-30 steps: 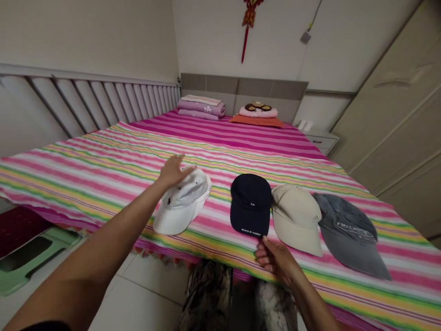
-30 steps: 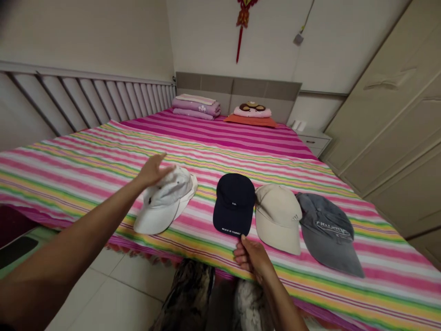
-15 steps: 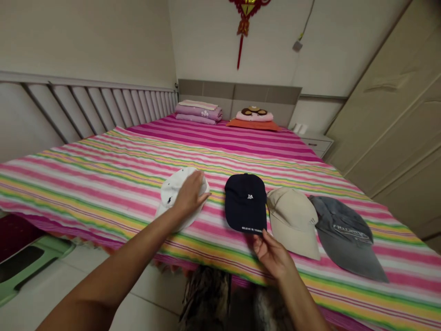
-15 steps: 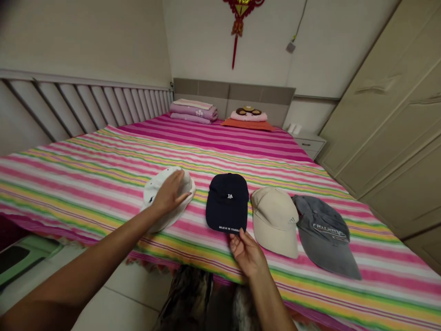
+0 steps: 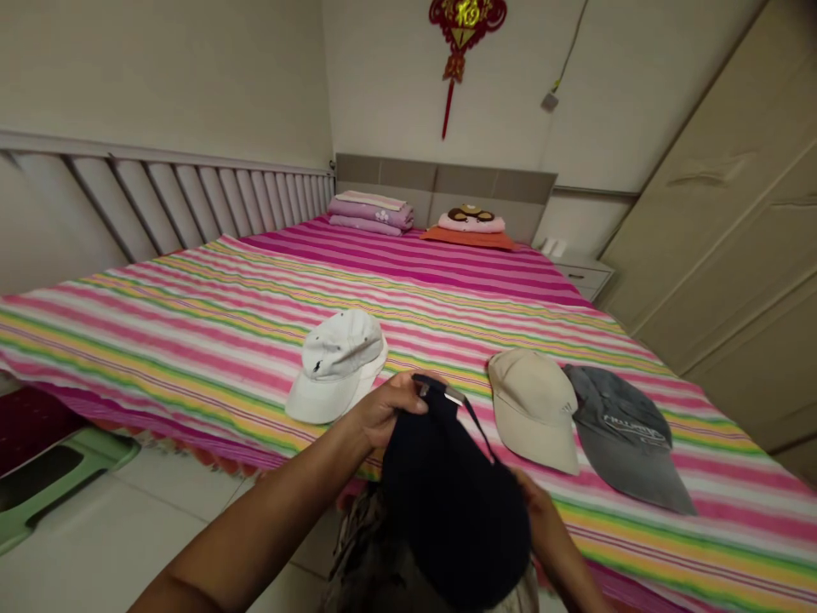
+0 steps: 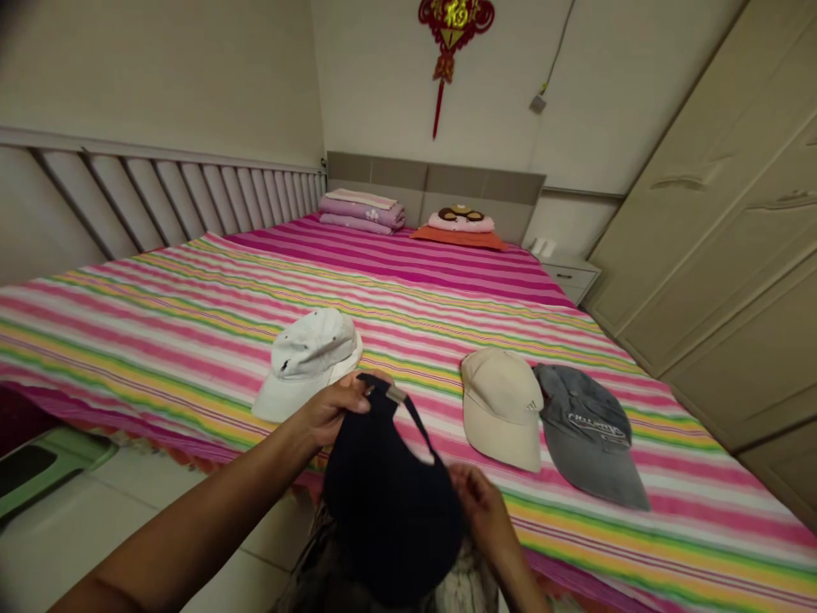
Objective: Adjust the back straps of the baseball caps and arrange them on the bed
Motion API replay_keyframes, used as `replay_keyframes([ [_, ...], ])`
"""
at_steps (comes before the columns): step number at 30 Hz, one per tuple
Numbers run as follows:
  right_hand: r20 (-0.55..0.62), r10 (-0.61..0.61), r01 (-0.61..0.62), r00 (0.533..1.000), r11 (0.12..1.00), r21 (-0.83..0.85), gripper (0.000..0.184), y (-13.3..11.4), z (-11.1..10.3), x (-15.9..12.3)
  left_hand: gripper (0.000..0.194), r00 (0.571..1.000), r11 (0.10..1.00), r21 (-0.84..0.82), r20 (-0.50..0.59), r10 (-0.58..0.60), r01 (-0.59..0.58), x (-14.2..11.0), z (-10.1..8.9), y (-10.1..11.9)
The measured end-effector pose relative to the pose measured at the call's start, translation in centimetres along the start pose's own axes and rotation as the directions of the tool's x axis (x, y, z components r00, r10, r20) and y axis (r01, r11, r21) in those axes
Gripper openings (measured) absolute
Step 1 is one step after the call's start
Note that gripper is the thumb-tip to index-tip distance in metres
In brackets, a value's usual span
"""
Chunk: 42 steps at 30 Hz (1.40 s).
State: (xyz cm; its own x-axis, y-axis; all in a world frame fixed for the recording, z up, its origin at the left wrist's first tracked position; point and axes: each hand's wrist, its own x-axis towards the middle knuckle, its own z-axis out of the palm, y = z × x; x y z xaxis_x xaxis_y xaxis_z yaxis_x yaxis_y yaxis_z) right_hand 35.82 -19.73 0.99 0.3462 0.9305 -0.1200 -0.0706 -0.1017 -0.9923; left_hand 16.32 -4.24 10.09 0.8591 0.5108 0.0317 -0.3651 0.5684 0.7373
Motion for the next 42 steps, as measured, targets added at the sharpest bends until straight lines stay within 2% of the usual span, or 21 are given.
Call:
replay_keyframes([
  [1,-0.058,-0.020,0.019,0.998,1.000,-0.017,0.032,-1.5,-0.1,0.0,0.039,1.000,1.000,0.010,0.008,-0.026,0.026,-0.4,1.0,-0.4],
  [2,-0.066,-0.074,0.072,0.995,0.997,-0.041,0.035,-3.1,0.1,-0.1,0.039,0.999,0.998,0.026,0.011,-0.053,0.053,-0.8,1.8,-0.7],
  [3,-0.015,-0.122,0.121,0.992,0.991,-0.049,0.039,-4.7,0.4,-0.4,0.040,0.997,0.996,0.044,0.012,-0.075,0.075,-1.0,2.4,-1.0],
  [5,0.173,-0.167,0.175,0.971,0.984,-0.030,0.046,-7.4,1.7,-1.2,0.039,0.994,0.992,0.066,0.014,-0.107,0.105,-1.4,3.3,-1.5],
  [6,0.235,-0.146,0.158,0.961,0.987,-0.034,0.043,-8.5,2.4,-1.7,0.038,0.993,0.991,0.067,0.015,-0.120,0.118,-1.6,3.6,-1.6],
  [8,0.288,-0.085,0.102,0.954,0.994,-0.045,0.034,-9.7,3.7,-2.4,0.033,0.990,0.988,0.063,0.007,-0.141,0.140,-1.8,3.8,-1.8],
  [10,0.306,-0.065,0.080,0.950,0.996,-0.038,0.031,-10.1,4.5,-2.8,0.028,0.985,0.982,0.081,-0.041,-0.166,0.169,-2.1,3.8,-1.9],
  [13,0.333,-0.096,0.113,0.938,0.993,-0.031,0.030,-9.9,4.9,-2.6,0.022,0.970,0.960,0.163,-0.126,-0.209,0.228,-2.4,3.7,-2.0],
  [18,0.334,-0.118,0.152,0.935,0.985,-0.078,0.031,-9.9,4.7,-2.3,0.025,0.952,0.914,0.268,-0.124,-0.280,0.303,-2.3,3.5,-1.9],
  [23,0.353,-0.039,0.055,0.935,0.998,-0.035,0.035,-10.2,4.7,-2.4,0.032,0.955,0.937,0.204,-0.150,-0.256,0.283,-2.4,3.3,-2.2],
  [30,0.409,-0.049,0.029,0.911,0.998,0.056,0.031,-9.6,4.4,-1.9,0.028,0.967,0.943,0.252,-0.185,-0.175,0.219,-2.8,2.6,-2.9],
  [32,0.351,-0.052,0.010,0.935,0.993,0.119,0.030,-9.3,4.3,-1.5,0.030,0.973,0.963,0.216,-0.196,-0.121,0.163,-3.2,2.4,-2.2],
  [35,0.213,-0.074,0.013,0.974,0.962,0.274,0.029,-9.3,4.2,-0.4,0.032,0.972,0.983,0.171,-0.232,-0.031,0.072,-4.0,2.2,0.0],
  [39,0.089,-0.060,0.021,0.994,0.922,0.387,0.031,-10.1,4.6,1.7,0.024,0.957,0.979,0.204,-0.282,0.074,-0.015,-4.9,1.9,4.4],
  [42,0.033,-0.044,0.026,0.998,0.906,0.424,0.036,-10.8,5.4,3.1,0.012,0.909,0.970,0.235,-0.390,0.144,-0.053,-4.6,0.8,8.6],
])
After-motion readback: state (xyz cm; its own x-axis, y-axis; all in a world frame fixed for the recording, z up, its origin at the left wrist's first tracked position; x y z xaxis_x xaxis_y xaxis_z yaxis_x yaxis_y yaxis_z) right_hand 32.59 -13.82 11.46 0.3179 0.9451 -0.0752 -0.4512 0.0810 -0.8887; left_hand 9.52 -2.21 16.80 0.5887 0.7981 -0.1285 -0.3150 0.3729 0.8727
